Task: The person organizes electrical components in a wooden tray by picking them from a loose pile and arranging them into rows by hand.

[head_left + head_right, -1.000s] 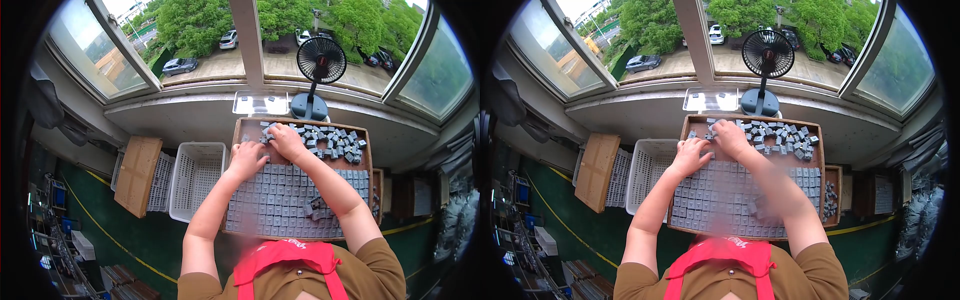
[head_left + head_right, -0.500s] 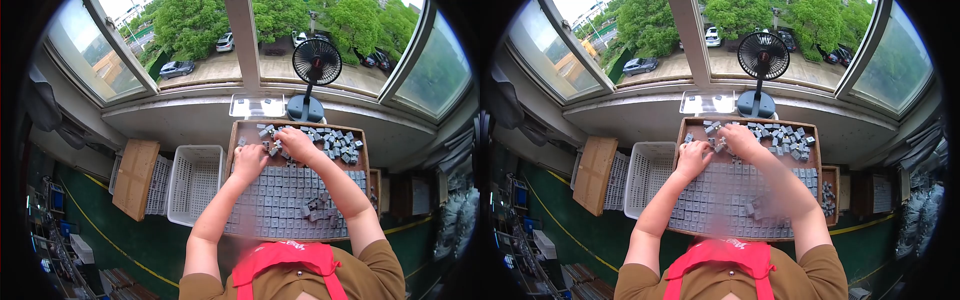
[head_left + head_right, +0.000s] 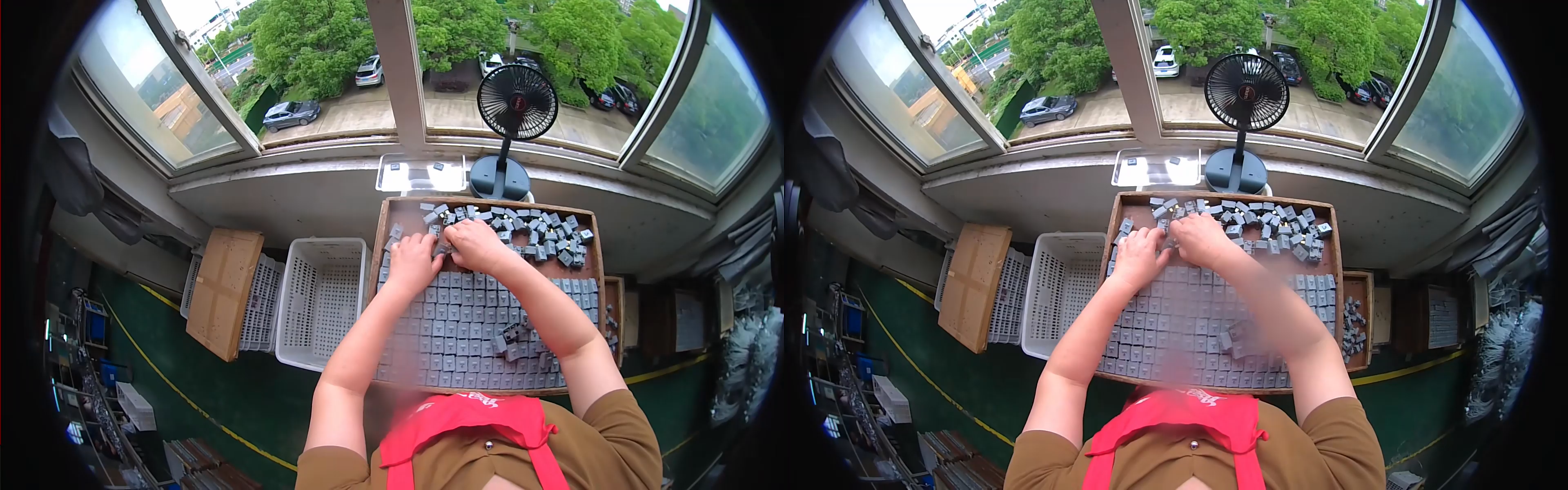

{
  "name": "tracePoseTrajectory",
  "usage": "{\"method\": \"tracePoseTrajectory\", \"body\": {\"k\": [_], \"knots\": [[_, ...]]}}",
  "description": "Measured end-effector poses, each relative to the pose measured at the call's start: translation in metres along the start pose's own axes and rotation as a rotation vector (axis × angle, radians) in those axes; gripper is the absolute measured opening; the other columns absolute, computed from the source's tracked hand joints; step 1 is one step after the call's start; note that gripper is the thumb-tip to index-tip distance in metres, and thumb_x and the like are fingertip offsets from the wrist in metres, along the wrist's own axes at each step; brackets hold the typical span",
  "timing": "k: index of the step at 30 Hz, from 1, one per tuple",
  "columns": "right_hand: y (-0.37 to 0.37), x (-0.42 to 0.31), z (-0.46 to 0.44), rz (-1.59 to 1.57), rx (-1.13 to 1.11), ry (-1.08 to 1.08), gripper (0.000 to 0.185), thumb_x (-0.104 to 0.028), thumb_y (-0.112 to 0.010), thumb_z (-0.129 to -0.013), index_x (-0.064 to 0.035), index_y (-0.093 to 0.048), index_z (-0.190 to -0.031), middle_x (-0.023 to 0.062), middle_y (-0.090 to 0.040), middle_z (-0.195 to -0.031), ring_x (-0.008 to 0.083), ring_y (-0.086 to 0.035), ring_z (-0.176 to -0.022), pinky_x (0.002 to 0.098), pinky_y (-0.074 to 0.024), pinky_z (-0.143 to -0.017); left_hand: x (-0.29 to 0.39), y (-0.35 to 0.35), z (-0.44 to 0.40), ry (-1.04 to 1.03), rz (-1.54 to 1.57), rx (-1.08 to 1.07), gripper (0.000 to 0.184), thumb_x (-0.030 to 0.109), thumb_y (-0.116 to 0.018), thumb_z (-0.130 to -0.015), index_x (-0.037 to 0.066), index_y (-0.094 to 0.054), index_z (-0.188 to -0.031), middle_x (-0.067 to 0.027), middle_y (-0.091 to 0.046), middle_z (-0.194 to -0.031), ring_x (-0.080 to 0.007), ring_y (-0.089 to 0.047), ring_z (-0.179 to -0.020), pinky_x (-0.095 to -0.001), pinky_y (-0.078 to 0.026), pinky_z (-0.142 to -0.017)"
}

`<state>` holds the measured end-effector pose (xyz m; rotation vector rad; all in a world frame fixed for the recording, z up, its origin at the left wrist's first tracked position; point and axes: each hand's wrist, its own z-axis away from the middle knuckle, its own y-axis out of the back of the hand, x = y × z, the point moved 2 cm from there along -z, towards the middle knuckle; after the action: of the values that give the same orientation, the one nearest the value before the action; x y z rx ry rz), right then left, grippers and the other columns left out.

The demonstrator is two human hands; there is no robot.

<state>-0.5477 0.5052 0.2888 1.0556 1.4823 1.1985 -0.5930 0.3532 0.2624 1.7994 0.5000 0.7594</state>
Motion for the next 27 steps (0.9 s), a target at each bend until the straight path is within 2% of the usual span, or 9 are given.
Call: {"method": "tracePoseTrajectory", "body": {"k": [6,8,12,14,16,20,22,24,27], "knots": [[0.002,0.001,0.001,0.0,-0.049,-0.024,0.022,-0.022,-0.063,-0.076,-0.0087,-0.066,-0.093,0.0088,-0.067,-0.094,0.0272,-0.063,-0.095,0.0399,-0.0477,-0.083,-0.006,-0.006,-0.007,-0.085,0.185,-0.059,0.028,0.028,-0.064,-0.083,0.01,-0.062,-0.104,-0.0081,-0.06,-0.094,-0.03,-0.057,-0.097,-0.045,-0.046,-0.084],[0.008,-0.001,0.001,-0.104,-0.239,0.065,0.023,-0.028,-0.065,-0.078,-0.0085,-0.067,-0.091,0.0101,-0.066,-0.093,0.0285,-0.063,-0.093,0.0409,-0.0493,-0.081,-0.006,-0.004,-0.008,-0.07,0.211,-0.095,0.027,0.027,-0.064,-0.082,0.01,-0.062,-0.102,-0.0081,-0.061,-0.094,-0.0305,-0.058,-0.093,-0.0458,-0.046,-0.081],[0.021,0.022,0.012,-0.227,0.065,-0.002,0.023,-0.028,-0.067,-0.081,-0.0066,-0.064,-0.086,0.0107,-0.064,-0.089,0.0293,-0.062,-0.09,0.0427,-0.0498,-0.078,-0.001,0.011,-0.008,0.012,0.121,-0.234,0.026,0.028,-0.063,-0.083,0.009,-0.062,-0.102,-0.0096,-0.061,-0.103,-0.0297,-0.058,-0.101,-0.0447,-0.046,-0.085],[0.028,0.026,0.025,-0.204,0.064,-0.047,0.023,-0.029,-0.069,-0.08,-0.0073,-0.063,-0.087,0.0102,-0.063,-0.089,0.029,-0.061,-0.091,0.0423,-0.0493,-0.079,0.001,0.012,-0.007,0.025,0.046,-0.297,0.027,0.028,-0.064,-0.084,0.008,-0.062,-0.102,-0.0094,-0.061,-0.108,-0.0286,-0.057,-0.106,-0.0437,-0.045,-0.089],[0.028,0.022,0.037,-0.121,0.017,-0.077,0.029,-0.031,-0.074,-0.077,-0.0091,-0.061,-0.09,0.0084,-0.06,-0.092,0.0282,-0.058,-0.096,0.0408,-0.0477,-0.081,0.008,0.012,-0.005,-0.076,0.3,-0.078,0.028,0.027,-0.066,-0.083,0.008,-0.062,-0.102,-0.0103,-0.06,-0.107,-0.0288,-0.055,-0.107,-0.0435,-0.045,-0.09],[0.019,0.016,0.05,0.001,0.04,-0.109,0.035,-0.033,-0.077,-0.072,-0.0085,-0.059,-0.091,0.0083,-0.058,-0.094,0.0272,-0.057,-0.096,0.0395,-0.0472,-0.081,0.029,0.0,-0.006,-0.064,0.185,-0.201,0.03,0.026,-0.067,-0.082,0.01,-0.061,-0.107,-0.0094,-0.059,-0.107,-0.0289,-0.053,-0.111,-0.0424,-0.044,-0.092],[0.022,0.025,0.058,0.0,-0.134,-0.243,0.043,-0.035,-0.077,-0.073,-0.0072,-0.058,-0.1,0.0089,-0.058,-0.102,0.026,-0.056,-0.103,0.0387,-0.0473,-0.085,0.031,0.003,-0.01,-0.036,0.143,-0.259,0.031,0.025,-0.067,-0.081,0.01,-0.06,-0.108,-0.0089,-0.059,-0.108,-0.0287,-0.053,-0.111,-0.0425,-0.044,-0.092],[0.026,0.034,0.071,0.041,-0.044,-0.283,0.031,-0.022,-0.075,-0.072,-0.0093,-0.059,-0.095,0.0085,-0.058,-0.096,0.0277,-0.057,-0.098,0.0394,-0.0474,-0.084,0.031,0.002,-0.009,-0.011,0.101,-0.32,0.032,0.024,-0.067,-0.081,0.01,-0.06,-0.109,-0.0085,-0.058,-0.109,-0.0286,-0.053,-0.11,-0.0426,-0.044,-0.092],[0.032,0.043,0.079,0.133,-0.07,-0.327,0.026,-0.014,-0.07,-0.074,-0.0093,-0.059,-0.097,0.0089,-0.059,-0.095,0.0288,-0.057,-0.098,0.0402,-0.0473,-0.084,0.029,-0.005,-0.01,-0.119,0.235,-0.129,0.033,0.023,-0.068,-0.08,0.01,-0.059,-0.109,-0.0087,-0.059,-0.106,-0.0281,-0.055,-0.105,-0.042,-0.044,-0.092]]}}
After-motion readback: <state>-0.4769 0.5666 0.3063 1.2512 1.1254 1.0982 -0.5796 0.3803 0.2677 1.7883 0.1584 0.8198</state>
